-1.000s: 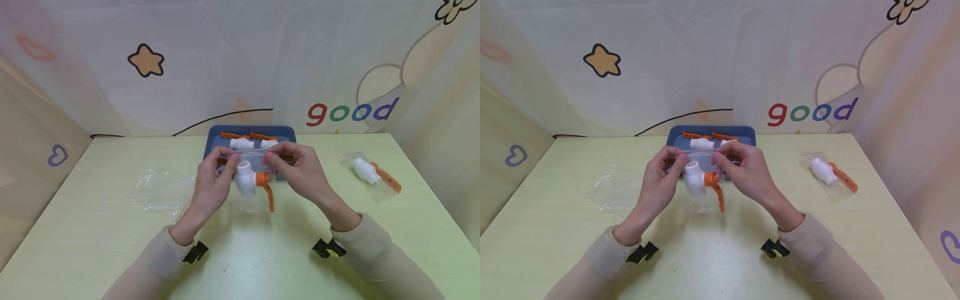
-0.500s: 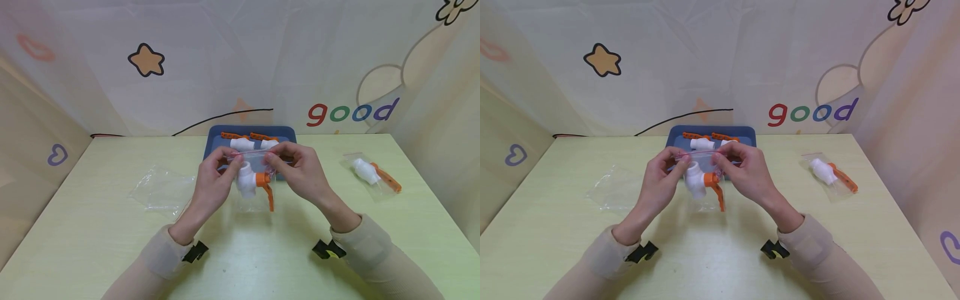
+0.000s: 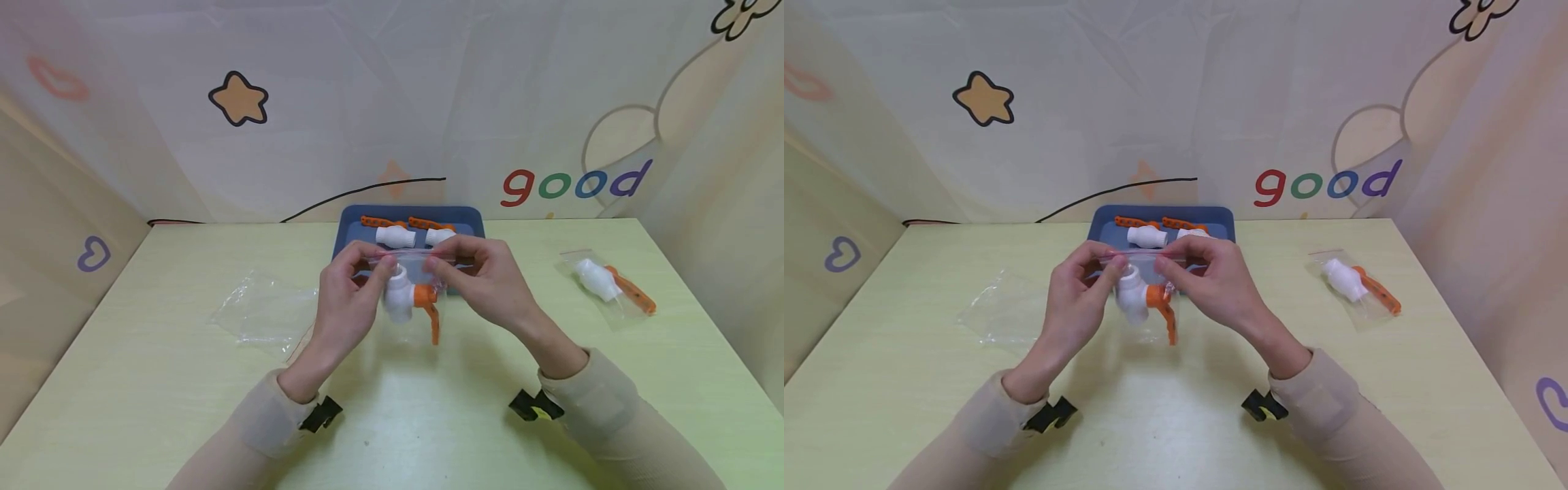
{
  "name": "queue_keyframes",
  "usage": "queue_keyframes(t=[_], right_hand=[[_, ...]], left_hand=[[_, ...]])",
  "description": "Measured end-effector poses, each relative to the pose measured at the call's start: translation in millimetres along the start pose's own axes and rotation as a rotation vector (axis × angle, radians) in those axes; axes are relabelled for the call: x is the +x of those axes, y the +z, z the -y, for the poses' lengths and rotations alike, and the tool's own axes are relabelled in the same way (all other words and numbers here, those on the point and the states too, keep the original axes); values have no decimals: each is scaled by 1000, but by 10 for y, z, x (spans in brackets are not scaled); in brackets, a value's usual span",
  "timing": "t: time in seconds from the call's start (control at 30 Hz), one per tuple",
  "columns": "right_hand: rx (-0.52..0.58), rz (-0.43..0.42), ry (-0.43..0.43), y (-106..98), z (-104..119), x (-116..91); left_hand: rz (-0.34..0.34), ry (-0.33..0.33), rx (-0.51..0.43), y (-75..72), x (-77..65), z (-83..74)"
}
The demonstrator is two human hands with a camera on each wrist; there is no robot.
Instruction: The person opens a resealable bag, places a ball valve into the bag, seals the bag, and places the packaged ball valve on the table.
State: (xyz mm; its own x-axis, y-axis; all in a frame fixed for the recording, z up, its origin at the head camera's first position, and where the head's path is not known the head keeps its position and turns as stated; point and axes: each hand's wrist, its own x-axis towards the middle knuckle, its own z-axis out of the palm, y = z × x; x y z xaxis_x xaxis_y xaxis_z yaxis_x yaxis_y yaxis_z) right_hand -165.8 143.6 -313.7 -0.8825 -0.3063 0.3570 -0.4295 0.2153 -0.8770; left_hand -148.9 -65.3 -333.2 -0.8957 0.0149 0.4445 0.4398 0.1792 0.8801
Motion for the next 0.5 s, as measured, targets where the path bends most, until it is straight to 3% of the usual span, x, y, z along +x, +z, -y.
queue_keyframes(t=[0.5], right_hand=[[-39, -8, -103, 30, -10, -27]], left_hand=[[30, -30, -40, 16, -5, 12]])
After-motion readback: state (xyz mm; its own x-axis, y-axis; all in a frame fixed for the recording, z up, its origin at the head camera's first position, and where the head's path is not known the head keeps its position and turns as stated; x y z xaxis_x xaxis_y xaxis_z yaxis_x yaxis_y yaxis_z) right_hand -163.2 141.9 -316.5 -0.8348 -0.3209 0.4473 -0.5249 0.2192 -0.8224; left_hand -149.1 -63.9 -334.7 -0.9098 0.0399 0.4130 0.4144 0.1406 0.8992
